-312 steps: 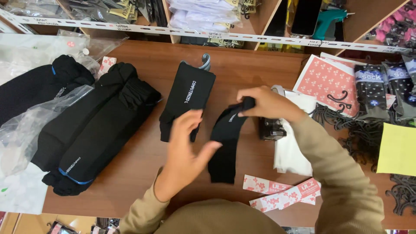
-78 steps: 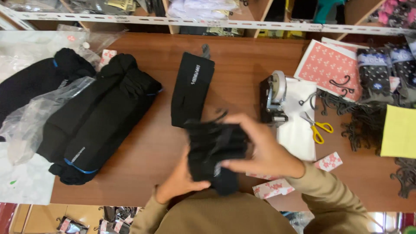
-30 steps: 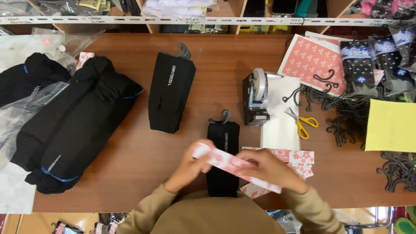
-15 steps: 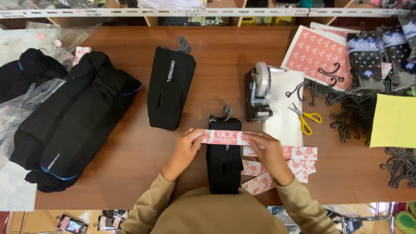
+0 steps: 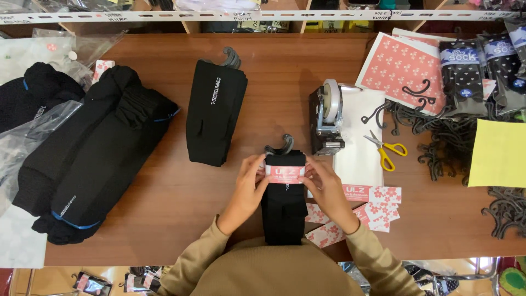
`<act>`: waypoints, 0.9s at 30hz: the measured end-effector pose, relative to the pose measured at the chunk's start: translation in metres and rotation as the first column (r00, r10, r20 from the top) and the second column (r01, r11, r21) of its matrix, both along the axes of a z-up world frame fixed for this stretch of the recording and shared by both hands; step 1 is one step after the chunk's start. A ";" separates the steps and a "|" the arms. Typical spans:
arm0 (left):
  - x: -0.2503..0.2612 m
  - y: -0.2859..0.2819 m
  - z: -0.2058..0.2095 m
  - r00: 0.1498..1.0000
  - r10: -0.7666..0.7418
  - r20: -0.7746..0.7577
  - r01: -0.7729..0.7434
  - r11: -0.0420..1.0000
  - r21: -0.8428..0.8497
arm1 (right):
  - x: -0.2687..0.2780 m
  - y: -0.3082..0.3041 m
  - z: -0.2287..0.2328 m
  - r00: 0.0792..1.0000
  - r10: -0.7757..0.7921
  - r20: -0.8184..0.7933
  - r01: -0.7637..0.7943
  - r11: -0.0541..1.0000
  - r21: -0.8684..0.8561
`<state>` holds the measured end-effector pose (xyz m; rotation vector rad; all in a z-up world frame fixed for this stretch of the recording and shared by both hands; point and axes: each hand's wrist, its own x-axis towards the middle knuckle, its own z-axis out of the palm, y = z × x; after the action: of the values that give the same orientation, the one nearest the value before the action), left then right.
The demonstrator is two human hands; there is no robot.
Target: Labeling black fabric items with adhesive tags and cutting them with scissors in a stockroom.
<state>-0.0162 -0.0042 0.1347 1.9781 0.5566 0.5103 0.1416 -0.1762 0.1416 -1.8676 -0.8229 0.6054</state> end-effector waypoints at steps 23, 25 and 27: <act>-0.029 -0.016 0.045 0.915 -0.347 0.205 0.329 0.937 0.114 | 0.068 0.007 0.068 0.899 -0.377 -0.221 0.334 0.919 -0.209; -0.024 -0.016 0.041 0.909 -0.352 0.222 0.335 0.935 0.114 | 0.072 0.017 0.045 0.898 -0.381 -0.218 0.345 0.920 -0.187; -0.022 -0.016 0.036 0.904 -0.354 0.239 0.336 0.935 0.112 | 0.071 0.022 0.033 0.899 -0.381 -0.217 0.351 0.922 -0.165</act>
<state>-0.0380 -0.0205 0.1703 1.9791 0.0219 0.5547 0.2131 -0.1546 0.1744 -1.9444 -0.2628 0.6384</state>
